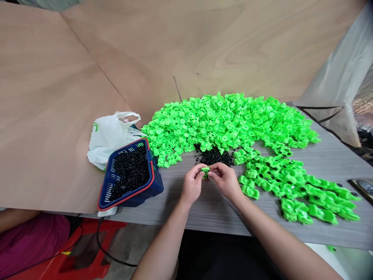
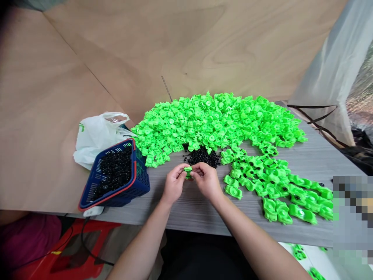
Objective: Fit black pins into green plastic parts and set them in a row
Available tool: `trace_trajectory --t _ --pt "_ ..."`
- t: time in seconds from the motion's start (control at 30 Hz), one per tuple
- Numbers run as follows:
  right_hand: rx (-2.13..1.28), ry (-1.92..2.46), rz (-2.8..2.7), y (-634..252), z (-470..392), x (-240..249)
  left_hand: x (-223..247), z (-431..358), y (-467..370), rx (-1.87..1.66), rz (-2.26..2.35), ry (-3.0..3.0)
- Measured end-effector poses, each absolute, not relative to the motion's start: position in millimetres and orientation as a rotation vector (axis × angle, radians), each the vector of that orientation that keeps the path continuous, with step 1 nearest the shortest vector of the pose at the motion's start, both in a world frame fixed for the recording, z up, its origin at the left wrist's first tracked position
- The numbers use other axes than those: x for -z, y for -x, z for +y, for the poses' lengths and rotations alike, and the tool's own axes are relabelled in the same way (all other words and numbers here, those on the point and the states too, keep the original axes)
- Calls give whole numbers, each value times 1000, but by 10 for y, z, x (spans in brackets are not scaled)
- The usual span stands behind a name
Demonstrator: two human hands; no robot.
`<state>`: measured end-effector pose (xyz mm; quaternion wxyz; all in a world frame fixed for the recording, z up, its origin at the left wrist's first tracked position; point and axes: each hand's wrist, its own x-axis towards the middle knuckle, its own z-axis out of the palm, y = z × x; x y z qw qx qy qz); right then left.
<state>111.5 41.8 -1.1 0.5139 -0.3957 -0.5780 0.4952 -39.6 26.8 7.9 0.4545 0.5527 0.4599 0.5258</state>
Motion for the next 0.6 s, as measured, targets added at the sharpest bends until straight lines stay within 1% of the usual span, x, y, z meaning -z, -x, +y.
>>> trace_trajectory --t 0.4,0.6 --pt "-1249 918 -1364 -1136 414 -14 -59 228 376 -1267 1098 -1316" --pt "-1272 962 -1389 -1255 420 57 -89 204 313 -1143 1051 -1228"
